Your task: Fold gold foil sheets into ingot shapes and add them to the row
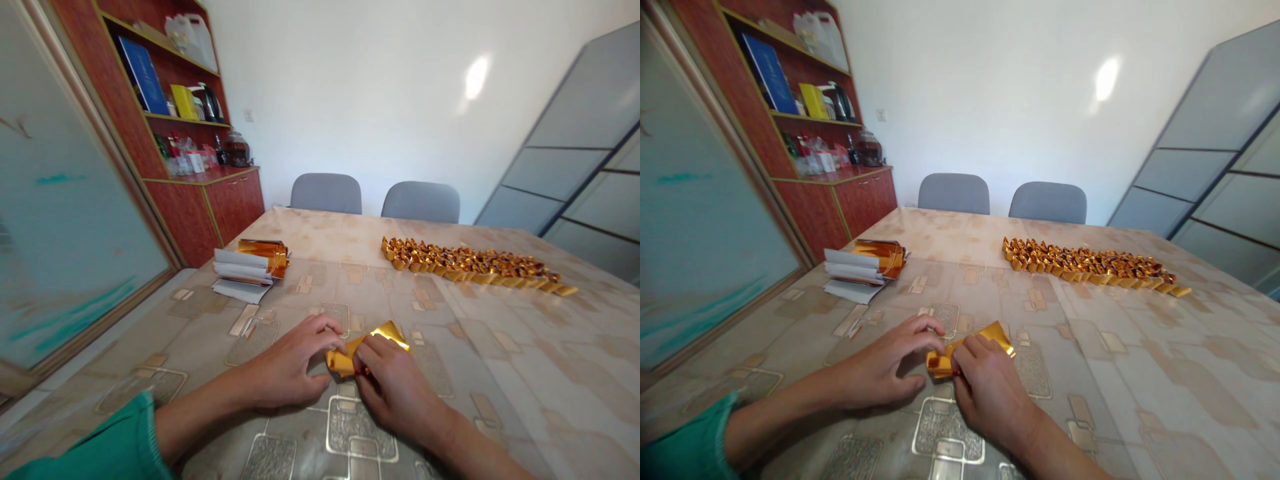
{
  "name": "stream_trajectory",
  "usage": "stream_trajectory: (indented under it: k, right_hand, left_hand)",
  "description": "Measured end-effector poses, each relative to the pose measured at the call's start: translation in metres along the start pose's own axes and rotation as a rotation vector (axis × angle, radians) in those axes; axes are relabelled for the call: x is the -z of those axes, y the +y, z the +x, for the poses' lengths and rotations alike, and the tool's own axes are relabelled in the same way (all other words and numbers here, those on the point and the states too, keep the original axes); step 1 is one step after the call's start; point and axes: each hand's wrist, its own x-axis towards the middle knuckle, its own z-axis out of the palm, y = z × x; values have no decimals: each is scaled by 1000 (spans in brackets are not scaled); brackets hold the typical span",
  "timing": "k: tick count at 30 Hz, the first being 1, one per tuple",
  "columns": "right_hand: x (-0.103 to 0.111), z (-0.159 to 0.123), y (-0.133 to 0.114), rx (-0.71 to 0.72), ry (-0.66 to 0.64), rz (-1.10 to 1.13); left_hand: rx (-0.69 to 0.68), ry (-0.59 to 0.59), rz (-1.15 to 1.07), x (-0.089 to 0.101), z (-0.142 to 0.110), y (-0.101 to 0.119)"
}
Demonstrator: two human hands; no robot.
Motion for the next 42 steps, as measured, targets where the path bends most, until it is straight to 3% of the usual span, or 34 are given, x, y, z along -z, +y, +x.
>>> stream_trajectory:
  k: [4, 15, 23, 42]
  right_hand:
    - [1, 3, -6, 18, 4, -3]
    - [-4, 4, 4, -92, 21, 127]
    - [-14, 2, 7, -145, 73, 30]
    - [-17, 1, 16, -44, 29, -192]
  left_hand:
    - [-38, -101, 120, 2, 0, -3]
    - [25, 56, 160, -8, 2, -17]
    - [60, 85, 235, -14, 7, -21]
    - [98, 122, 304, -19, 6, -23]
